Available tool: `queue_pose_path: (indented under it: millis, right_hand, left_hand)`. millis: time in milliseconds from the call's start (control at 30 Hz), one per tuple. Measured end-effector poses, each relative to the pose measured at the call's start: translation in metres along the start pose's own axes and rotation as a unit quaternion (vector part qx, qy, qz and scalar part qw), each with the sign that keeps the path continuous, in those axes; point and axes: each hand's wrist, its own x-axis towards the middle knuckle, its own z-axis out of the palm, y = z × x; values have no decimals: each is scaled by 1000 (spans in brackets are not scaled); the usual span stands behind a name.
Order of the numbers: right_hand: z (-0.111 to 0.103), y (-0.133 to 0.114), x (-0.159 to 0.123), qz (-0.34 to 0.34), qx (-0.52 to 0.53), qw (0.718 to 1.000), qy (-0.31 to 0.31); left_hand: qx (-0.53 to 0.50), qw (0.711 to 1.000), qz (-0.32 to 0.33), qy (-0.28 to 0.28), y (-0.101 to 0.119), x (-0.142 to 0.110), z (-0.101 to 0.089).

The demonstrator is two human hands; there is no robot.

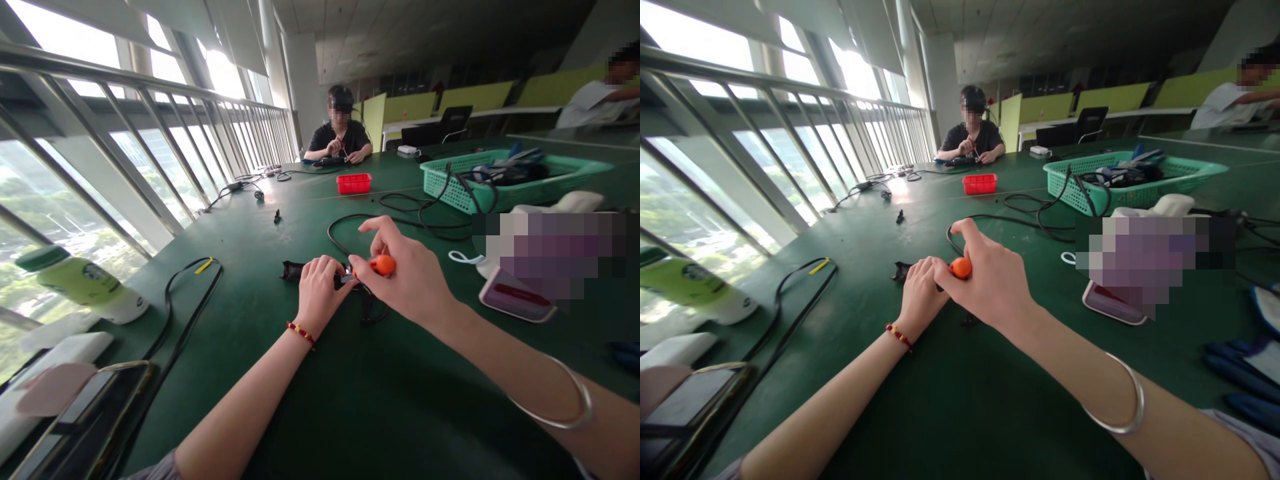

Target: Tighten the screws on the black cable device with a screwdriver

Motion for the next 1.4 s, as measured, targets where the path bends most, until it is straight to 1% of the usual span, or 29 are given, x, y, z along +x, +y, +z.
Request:
queue_pose_path:
  millis: [100,200,300,333,400,467,500,667,733,867,1033,1100,1167,1233,1400]
  right_hand:
    - [0,-1,0,14,13,999,-33]
    - [0,-2,-1,-7,27,1000,-10]
    - [-1,-2,-2,-26,19,999,13]
    - [-1,-2,-2,-23,11,1000,10]
    - [-2,-2,-1,-5,-8,1000,-18]
    - [-3,-2,-1,8,-11,999,-51]
    - [-3,-3,-1,9,-6,998,-58]
    - [-6,-4,-1,-25,4,999,-21]
    - [-6,-4,-1,-27,-3,999,-30]
    - [-6,-4,-1,0,4,998,-59]
    - [-7,-3,0,-41,15,999,2]
    - [-7,-3,0,-37,-4,999,-14]
    - [-8,-3,0,-14,-25,998,-49]
    - [-7,-4,0,-1,-23,997,-68]
    - [-6,-4,-2,-30,7,999,-15]
  left_hand:
    - [4,1000,0,4,0,0,1]
    - [12,1000,-5,-2,1,1,2]
    - [15,1000,-9,-6,2,1,2]
    - [13,1000,-8,-6,2,1,2]
    - [9,1000,-7,-4,2,1,3]
    - [10,1000,-5,-4,1,1,3]
    - [13,1000,-4,-5,0,0,4]
    - [10,1000,-7,-14,1,1,4]
    - [3,1000,-12,-16,2,2,4]
    - [4,1000,-10,-9,2,2,5]
    - [14,1000,-7,-16,0,1,6]
    - [13,1000,-4,-12,0,1,7]
    - [11,1000,-1,-7,-1,1,7]
    - [8,1000,0,-6,0,1,7]
    - [2,1000,-6,-18,1,2,5]
